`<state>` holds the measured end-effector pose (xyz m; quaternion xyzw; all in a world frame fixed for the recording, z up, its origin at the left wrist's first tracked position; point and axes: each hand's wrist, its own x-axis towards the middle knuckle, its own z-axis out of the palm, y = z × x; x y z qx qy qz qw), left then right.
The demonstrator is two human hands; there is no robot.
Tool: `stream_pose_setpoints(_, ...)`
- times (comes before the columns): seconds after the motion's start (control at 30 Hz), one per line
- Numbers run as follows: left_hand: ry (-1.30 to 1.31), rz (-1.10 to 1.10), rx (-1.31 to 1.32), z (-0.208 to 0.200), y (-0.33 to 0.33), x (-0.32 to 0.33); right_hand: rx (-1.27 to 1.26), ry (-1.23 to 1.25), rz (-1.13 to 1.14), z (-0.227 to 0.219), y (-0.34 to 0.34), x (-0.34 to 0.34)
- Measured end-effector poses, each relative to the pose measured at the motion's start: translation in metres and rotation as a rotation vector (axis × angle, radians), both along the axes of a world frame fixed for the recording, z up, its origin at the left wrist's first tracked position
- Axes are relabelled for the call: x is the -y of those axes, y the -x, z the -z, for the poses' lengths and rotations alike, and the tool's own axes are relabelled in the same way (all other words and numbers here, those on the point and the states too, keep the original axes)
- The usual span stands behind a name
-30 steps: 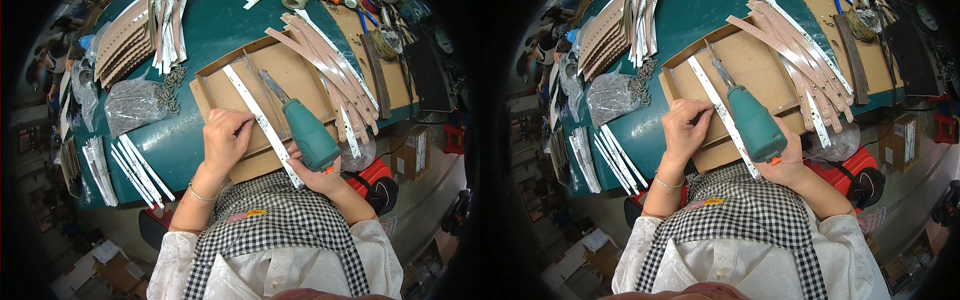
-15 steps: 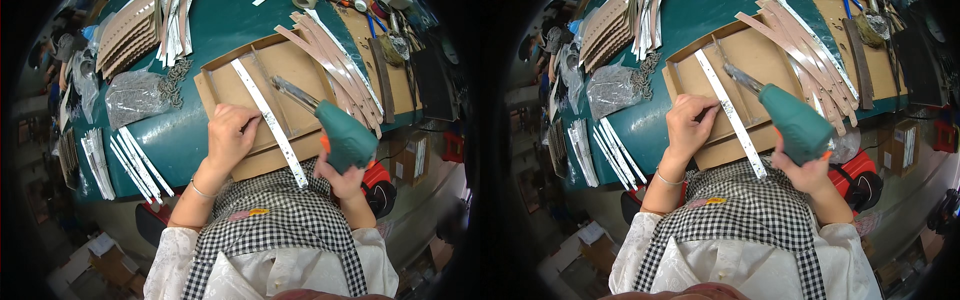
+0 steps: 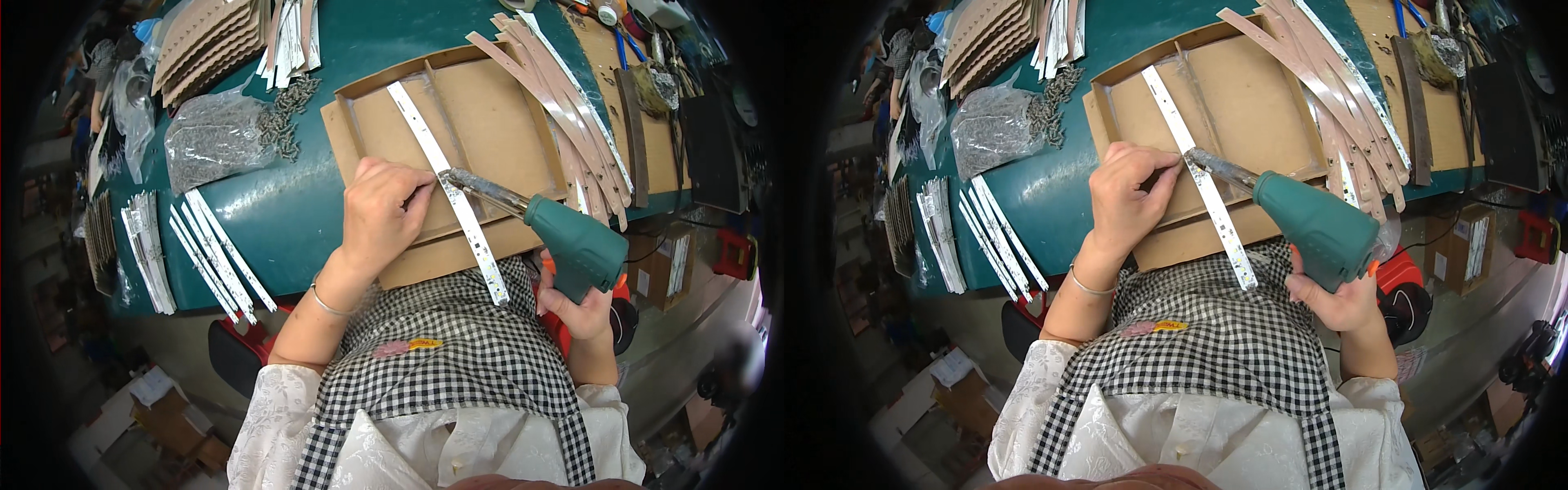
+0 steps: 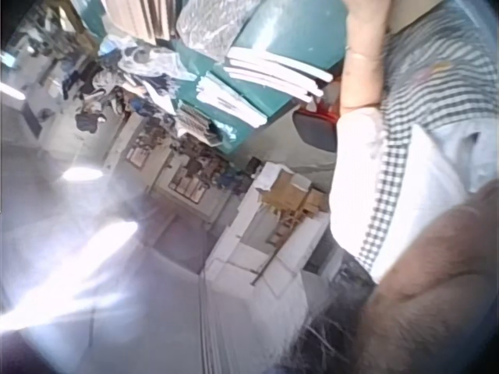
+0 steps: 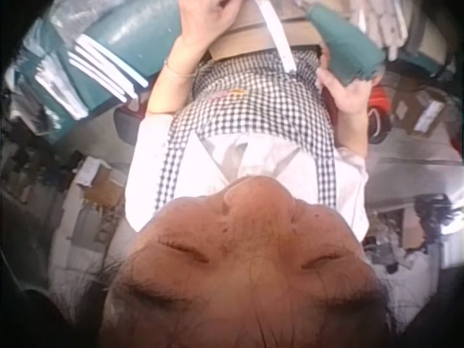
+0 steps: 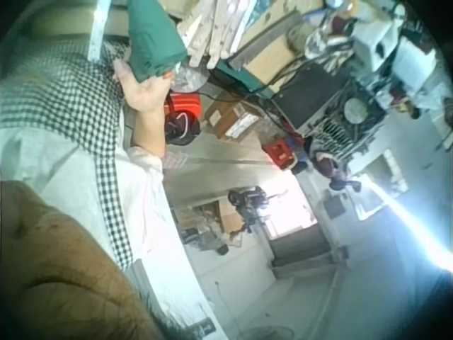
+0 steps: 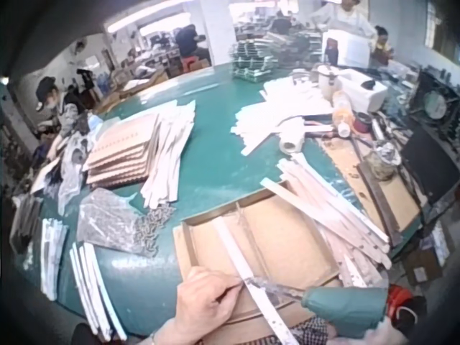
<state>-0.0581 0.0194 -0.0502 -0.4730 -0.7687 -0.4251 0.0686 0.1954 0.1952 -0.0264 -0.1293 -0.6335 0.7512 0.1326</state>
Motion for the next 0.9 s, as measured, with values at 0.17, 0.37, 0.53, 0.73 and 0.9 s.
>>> stream_pose_setpoints(0.17, 0.018, -0.004, 0.008, -0.001, 0.000, 0.000, 0.044, 0.066, 0.021, -0.009, 0.004, 0.001)
stream_pose_setpoints(0.37, 0.014, -0.001, 0.009, -0.002, 0.000, 0.000, 0.100, 0.094, -0.013, -0.008, 0.002, -0.002)
stream_pose_setpoints(0.53, 0.010, 0.000, 0.009, 0.000, 0.000, 0.000, 0.125, 0.137, 0.042, -0.020, 0.012, 0.001)
stream_pose_setpoints(0.73, 0.007, 0.007, 0.011, 0.000, 0.000, 0.000, 0.097, 0.140, -0.025, -0.011, 0.005, -0.005)
stream_pose_setpoints(0.9, 0.009, 0.008, 0.007, 0.000, 0.000, 0.000, 0.157, 0.145, 0.043, -0.024, 0.015, 0.001)
